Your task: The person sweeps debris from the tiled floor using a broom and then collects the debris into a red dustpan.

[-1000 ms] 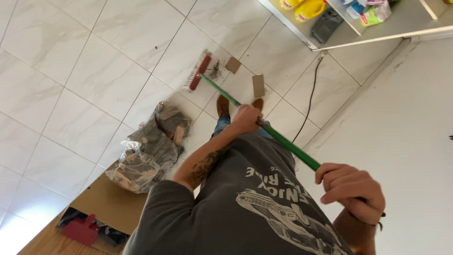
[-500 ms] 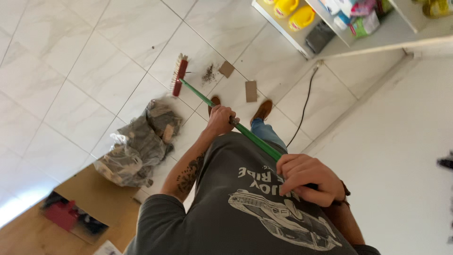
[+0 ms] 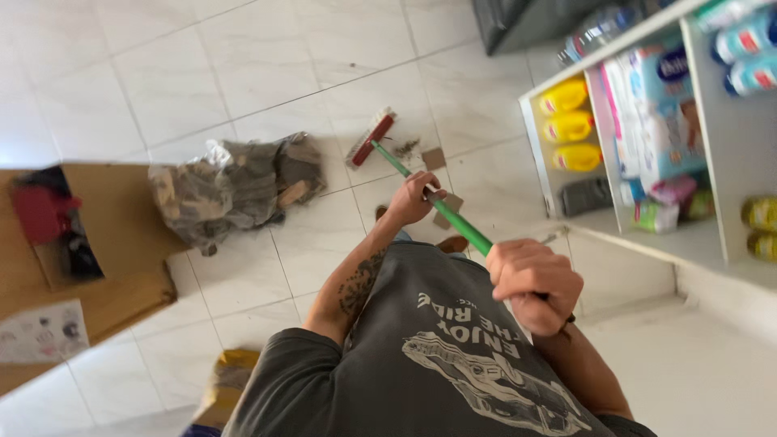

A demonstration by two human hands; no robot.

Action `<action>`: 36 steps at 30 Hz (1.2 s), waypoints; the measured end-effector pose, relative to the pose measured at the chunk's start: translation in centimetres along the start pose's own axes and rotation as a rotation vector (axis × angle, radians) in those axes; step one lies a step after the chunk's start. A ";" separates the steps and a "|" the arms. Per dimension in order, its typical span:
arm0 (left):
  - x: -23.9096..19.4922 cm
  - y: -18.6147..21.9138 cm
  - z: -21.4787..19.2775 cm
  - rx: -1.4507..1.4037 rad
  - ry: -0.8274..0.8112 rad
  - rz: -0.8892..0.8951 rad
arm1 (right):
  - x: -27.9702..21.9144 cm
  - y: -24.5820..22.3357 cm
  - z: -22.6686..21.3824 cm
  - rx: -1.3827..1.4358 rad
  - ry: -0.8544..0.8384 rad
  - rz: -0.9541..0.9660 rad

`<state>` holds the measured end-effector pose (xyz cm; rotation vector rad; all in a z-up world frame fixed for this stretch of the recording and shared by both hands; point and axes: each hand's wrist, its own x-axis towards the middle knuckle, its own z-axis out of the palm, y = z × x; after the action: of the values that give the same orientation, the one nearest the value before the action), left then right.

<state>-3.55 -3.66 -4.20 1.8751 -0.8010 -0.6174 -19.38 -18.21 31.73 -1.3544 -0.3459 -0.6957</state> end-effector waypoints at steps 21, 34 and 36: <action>-8.4 -7.5 -18.9 -0.155 0.571 -0.294 | 16.3 22.0 9.6 0.036 -0.193 0.043; -17.1 -9.0 -27.8 -0.418 1.174 -0.482 | 20.4 31.2 22.1 0.119 -0.850 0.163; -18.6 -9.0 -28.7 -0.436 1.196 -0.514 | 21.0 32.0 24.3 0.167 -0.834 0.179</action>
<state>6.93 29.81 0.45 1.6262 0.5607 0.1085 20.75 1.70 24.82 -1.4413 -0.9076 0.0828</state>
